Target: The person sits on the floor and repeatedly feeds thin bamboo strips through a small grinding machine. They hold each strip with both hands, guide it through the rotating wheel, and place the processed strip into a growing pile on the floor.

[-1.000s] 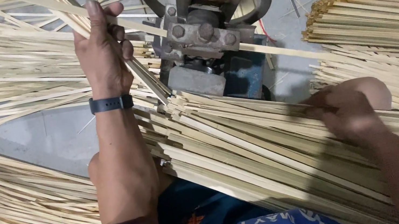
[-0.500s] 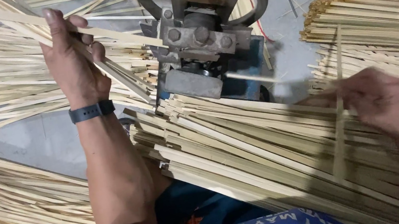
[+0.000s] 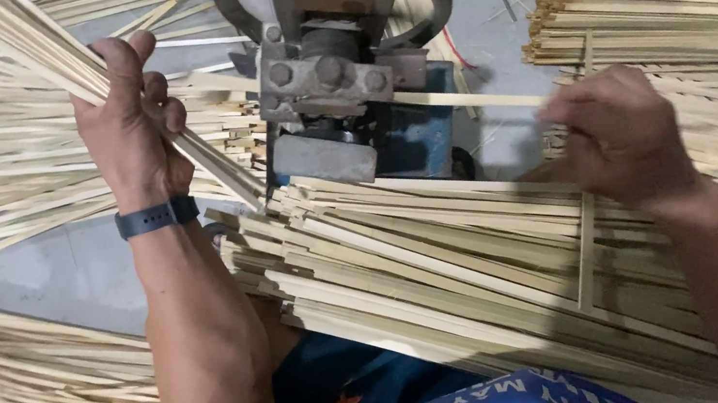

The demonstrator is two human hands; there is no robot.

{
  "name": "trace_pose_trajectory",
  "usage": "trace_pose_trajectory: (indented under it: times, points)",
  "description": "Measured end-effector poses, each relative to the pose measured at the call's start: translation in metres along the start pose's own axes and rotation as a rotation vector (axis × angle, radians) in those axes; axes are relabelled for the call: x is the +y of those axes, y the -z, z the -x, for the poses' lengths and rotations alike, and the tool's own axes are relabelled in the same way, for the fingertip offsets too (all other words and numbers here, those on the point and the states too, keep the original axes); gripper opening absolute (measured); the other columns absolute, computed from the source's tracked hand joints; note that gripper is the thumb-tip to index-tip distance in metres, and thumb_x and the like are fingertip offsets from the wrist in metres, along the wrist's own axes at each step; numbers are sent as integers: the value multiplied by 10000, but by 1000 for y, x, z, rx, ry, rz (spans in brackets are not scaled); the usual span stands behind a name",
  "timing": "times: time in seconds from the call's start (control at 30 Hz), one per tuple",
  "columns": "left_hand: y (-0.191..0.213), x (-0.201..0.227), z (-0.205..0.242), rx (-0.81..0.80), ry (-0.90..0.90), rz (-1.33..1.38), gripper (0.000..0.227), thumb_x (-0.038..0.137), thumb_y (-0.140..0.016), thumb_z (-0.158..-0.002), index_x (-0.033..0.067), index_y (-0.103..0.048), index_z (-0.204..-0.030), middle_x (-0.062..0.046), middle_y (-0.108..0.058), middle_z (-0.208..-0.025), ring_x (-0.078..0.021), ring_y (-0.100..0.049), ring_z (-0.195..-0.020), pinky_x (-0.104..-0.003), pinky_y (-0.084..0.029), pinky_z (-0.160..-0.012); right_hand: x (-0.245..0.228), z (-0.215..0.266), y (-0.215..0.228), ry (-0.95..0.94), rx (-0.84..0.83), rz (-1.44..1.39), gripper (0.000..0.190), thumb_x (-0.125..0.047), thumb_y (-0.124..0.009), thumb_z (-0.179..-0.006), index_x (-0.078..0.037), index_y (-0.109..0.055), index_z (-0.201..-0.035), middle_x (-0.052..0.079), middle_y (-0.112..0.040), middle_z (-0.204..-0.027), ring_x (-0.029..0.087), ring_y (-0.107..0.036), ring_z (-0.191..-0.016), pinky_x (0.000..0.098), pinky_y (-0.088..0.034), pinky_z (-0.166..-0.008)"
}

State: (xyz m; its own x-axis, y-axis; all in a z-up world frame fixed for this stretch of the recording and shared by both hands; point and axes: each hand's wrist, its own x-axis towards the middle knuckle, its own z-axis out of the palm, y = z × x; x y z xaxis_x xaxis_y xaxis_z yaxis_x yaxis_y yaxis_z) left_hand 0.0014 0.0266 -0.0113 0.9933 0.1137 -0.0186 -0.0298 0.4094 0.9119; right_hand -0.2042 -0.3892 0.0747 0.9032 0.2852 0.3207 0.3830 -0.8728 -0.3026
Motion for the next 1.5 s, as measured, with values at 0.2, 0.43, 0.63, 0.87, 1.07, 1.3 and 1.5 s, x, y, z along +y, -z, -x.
trace_pose_trajectory:
  times: [0.2,0.43,0.63,0.87,1.07,1.3,1.5]
  points:
    - [-23,5,6,-24,125,-21,447,427,-772,-969,77,-526,-1100,-130,-735,-994,-76,-526,-587,-209,-436,-434,35,51,-2,-706,-783,151,581,59,-635,-754,-149,-685,-1295,76,-663,-1322,266,-658,-1134,412,-581,-902]
    - [-27,2,4,-6,113,3,236,277,-700,-1038,90,-559,-1002,-90,-732,-944,-83,-510,-584,-217,-434,-436,60,94,-2,-534,-400,-228,580,-10,-692,-642,-91,-715,-1215,100,-634,-1417,230,-507,-1383,406,-376,-1157]
    - [-21,8,-1,80,126,124,224,288,-665,-1031,100,-543,-1024,-59,-699,-882,-89,-525,-607,-215,-436,-449,61,62,5,-510,-122,-361,490,-60,-675,-734,-120,-706,-1219,75,-680,-1082,202,-623,-1065,389,-414,-1033]
    - [-4,23,-2,126,19,321,277,356,-652,-1004,102,-540,-1008,-13,-550,-716,-154,-626,-714,-409,-705,-701,68,51,-20,-488,-323,330,238,-382,-702,-926,-247,-786,-1103,23,-699,-762,205,-671,-629,360,-546,-548]
    - [29,9,-11,226,-7,267,362,357,-770,-987,89,-529,-956,12,-486,-722,-89,-449,-557,-239,-385,-415,66,53,-16,-614,-277,11,190,-304,-695,-926,-221,-801,-1060,16,-730,-750,156,-641,-638,315,-556,-576]
    - [5,22,0,216,66,114,415,359,-829,-915,26,-590,-971,-53,-609,-782,-69,-483,-563,-199,-394,-403,47,27,-6,-462,-241,135,197,-258,-661,-960,-197,-796,-1089,38,-756,-850,163,-681,-640,326,-574,-603]
    - [-17,17,5,95,89,-2,459,344,-867,-847,61,-591,-1079,-87,-720,-931,-62,-561,-644,-185,-461,-450,0,-17,-25,-265,-500,302,265,-195,-593,-1001,-123,-707,-1228,77,-727,-925,190,-702,-791,338,-599,-618]
